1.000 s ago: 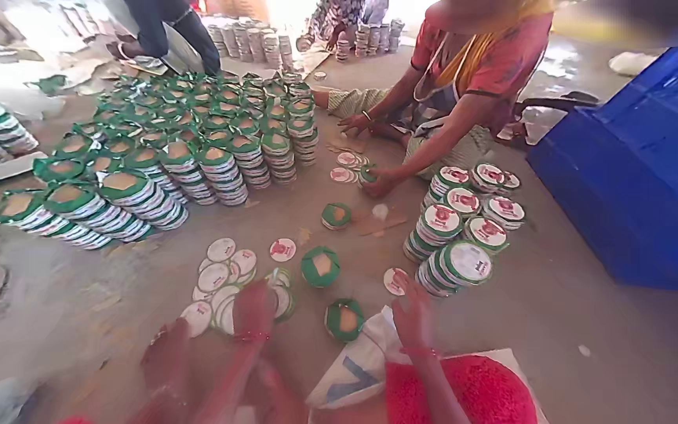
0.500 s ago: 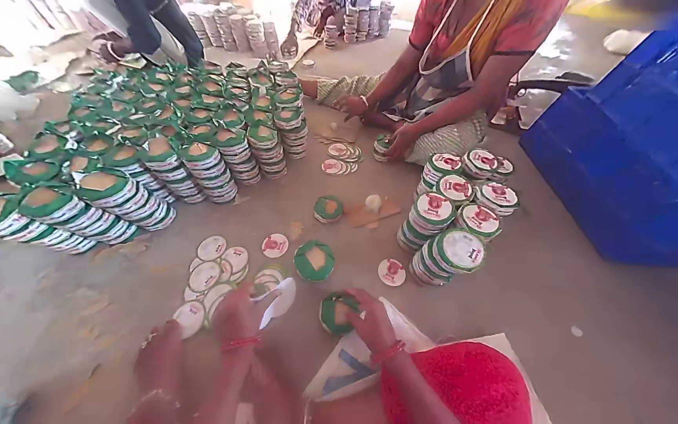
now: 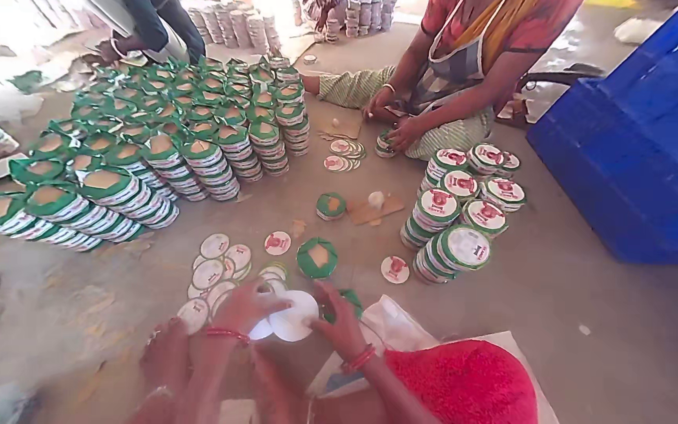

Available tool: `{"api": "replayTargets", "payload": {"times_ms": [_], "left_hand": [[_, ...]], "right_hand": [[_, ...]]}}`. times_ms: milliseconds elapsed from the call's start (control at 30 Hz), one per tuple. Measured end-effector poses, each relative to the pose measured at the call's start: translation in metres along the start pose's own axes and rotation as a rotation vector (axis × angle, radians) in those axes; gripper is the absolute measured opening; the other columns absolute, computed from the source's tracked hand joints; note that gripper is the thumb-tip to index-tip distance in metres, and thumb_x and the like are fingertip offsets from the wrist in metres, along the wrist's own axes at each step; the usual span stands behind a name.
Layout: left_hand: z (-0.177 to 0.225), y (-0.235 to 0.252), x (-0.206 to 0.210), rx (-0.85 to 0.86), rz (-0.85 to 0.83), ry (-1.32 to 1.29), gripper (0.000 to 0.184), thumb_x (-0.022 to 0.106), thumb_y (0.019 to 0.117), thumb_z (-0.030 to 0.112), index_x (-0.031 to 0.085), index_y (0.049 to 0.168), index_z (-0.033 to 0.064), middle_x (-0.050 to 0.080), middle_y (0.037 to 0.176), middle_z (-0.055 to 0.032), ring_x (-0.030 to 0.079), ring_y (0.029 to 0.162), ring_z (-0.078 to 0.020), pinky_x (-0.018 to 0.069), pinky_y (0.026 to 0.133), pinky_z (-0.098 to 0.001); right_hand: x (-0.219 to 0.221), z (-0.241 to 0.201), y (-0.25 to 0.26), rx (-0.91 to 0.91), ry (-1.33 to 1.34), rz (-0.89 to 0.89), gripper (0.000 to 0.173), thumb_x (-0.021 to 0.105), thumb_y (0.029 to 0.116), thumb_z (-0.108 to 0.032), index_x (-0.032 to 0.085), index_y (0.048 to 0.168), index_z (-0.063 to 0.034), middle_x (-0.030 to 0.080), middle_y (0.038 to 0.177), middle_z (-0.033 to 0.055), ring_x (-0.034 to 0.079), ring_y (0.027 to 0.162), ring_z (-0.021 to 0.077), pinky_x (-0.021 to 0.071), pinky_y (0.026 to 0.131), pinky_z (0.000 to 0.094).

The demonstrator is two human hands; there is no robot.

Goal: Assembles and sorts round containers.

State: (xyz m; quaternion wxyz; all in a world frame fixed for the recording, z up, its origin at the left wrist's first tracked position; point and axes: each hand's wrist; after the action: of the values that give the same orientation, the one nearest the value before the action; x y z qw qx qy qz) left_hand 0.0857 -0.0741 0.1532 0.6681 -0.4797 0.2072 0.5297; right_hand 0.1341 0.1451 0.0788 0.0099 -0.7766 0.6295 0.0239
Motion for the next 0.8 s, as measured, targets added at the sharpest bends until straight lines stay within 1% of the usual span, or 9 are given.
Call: {"api": "replayTargets", "payload": {"times_ms": [100, 167, 267, 333, 400, 467, 533, 700, 800], "left_hand": [[0.000, -0.001, 0.004, 0.044, -0.087, -0.039, 0.060, 0.084, 0.0813, 0.045, 0.067, 0.114, -0.0018, 0.066, 0.108, -0.0256, 0.063, 0.104, -0.0418, 0.0481, 0.092, -0.0634], [-0.015, 0.001, 0.002, 0.015, -0.061, -0.024, 0.061, 0.081, 0.0848, 0.046, 0.066, 0.119, -0.0030, 0.067, 0.113, -0.0283, 0.064, 0.109, -0.0446, 0.0464, 0.096, -0.0644], [-0.042, 0.007, 0.006, -0.123, 0.095, 0.074, 0.064, 0.078, 0.0876, 0.047, 0.064, 0.128, -0.0003, 0.063, 0.125, -0.0304, 0.057, 0.121, -0.0501, 0.0418, 0.100, -0.0695], [-0.044, 0.008, 0.015, -0.140, 0.210, 0.135, 0.070, 0.082, 0.0859, 0.038, 0.058, 0.138, -0.0020, 0.046, 0.144, -0.0362, 0.037, 0.136, -0.0592, 0.0298, 0.106, -0.0756], [-0.033, 0.010, 0.027, -0.016, 0.231, 0.105, 0.055, 0.077, 0.0906, 0.029, 0.062, 0.132, -0.0037, 0.050, 0.138, -0.0381, 0.042, 0.131, -0.0600, 0.0336, 0.106, -0.0742], [-0.012, 0.014, 0.045, 0.086, 0.048, -0.023, 0.037, 0.057, 0.1045, 0.027, 0.066, 0.127, -0.0014, 0.064, 0.125, -0.0275, 0.059, 0.121, -0.0443, 0.0426, 0.107, -0.0608], [0.008, 0.016, 0.066, 0.098, -0.148, -0.210, 0.046, 0.041, 0.1105, 0.034, 0.062, 0.132, -0.0012, 0.067, 0.125, -0.0220, 0.064, 0.118, -0.0350, 0.0457, 0.106, -0.0532], [0.035, 0.021, 0.117, 0.048, -0.152, -0.414, 0.049, 0.054, 0.1059, 0.037, 0.058, 0.135, -0.0017, 0.061, 0.134, -0.0230, 0.058, 0.126, -0.0337, 0.0430, 0.110, -0.0497], [0.037, 0.030, 0.129, 0.054, -0.150, -0.354, 0.051, 0.061, 0.1027, 0.033, 0.058, 0.136, -0.0049, 0.059, 0.137, -0.0267, 0.055, 0.131, -0.0373, 0.0399, 0.113, -0.0517]], "right_hand": [[0.006, -0.006, 0.003, 0.086, 0.145, 0.139, 0.051, 0.072, 0.0858, 0.001, 0.056, 0.134, 0.0078, 0.073, 0.107, 0.0177, 0.072, 0.090, 0.0178, 0.0604, 0.083, 0.0348], [-0.016, -0.008, 0.004, 0.094, 0.025, 0.244, 0.048, 0.071, 0.0880, 0.000, 0.057, 0.133, 0.0084, 0.073, 0.103, 0.0182, 0.072, 0.089, 0.0196, 0.0596, 0.082, 0.0369], [-0.063, -0.001, 0.004, -0.008, -0.409, 0.401, 0.042, 0.064, 0.0941, -0.006, 0.061, 0.134, 0.0036, 0.075, 0.106, 0.0168, 0.073, 0.095, 0.0259, 0.0591, 0.088, 0.0441], [-0.080, 0.005, 0.004, -0.132, -0.676, 0.447, 0.033, 0.060, 0.0956, -0.005, 0.069, 0.126, 0.0011, 0.075, 0.109, 0.0175, 0.073, 0.100, 0.0328, 0.0587, 0.089, 0.0499], [-0.075, 0.005, 0.006, -0.188, -0.783, 0.370, 0.028, 0.059, 0.0969, -0.003, 0.074, 0.121, -0.0027, 0.074, 0.113, 0.0182, 0.071, 0.106, 0.0365, 0.0575, 0.092, 0.0516], [-0.062, 0.010, 0.004, -0.219, -0.852, 0.204, 0.033, 0.056, 0.0974, 0.000, 0.073, 0.125, -0.0069, 0.073, 0.119, 0.0181, 0.070, 0.113, 0.0371, 0.0564, 0.097, 0.0513], [-0.052, 0.012, -0.001, -0.232, -0.931, 0.023, 0.042, 0.055, 0.0937, 0.006, 0.071, 0.130, -0.0087, 0.073, 0.121, 0.0179, 0.070, 0.113, 0.0365, 0.0562, 0.097, 0.0505], [-0.047, 0.030, -0.023, -0.315, -0.976, -0.070, 0.048, 0.061, 0.0850, 0.013, 0.072, 0.127, -0.0060, 0.074, 0.118, 0.0186, 0.071, 0.113, 0.0381, 0.0572, 0.096, 0.0515], [-0.049, 0.032, -0.029, -0.300, -0.979, -0.092, 0.042, 0.063, 0.0893, 0.003, 0.070, 0.130, -0.0059, 0.073, 0.123, 0.0161, 0.069, 0.118, 0.0354, 0.0549, 0.101, 0.0495]]}}
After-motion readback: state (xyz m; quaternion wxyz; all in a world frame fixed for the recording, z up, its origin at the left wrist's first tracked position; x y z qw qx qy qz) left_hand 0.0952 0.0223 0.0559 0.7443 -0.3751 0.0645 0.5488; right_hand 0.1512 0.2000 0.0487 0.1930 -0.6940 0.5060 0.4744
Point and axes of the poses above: each hand's wrist, its own y-axis towards the middle knuckle, its own x-axis out of the palm, z = x × y
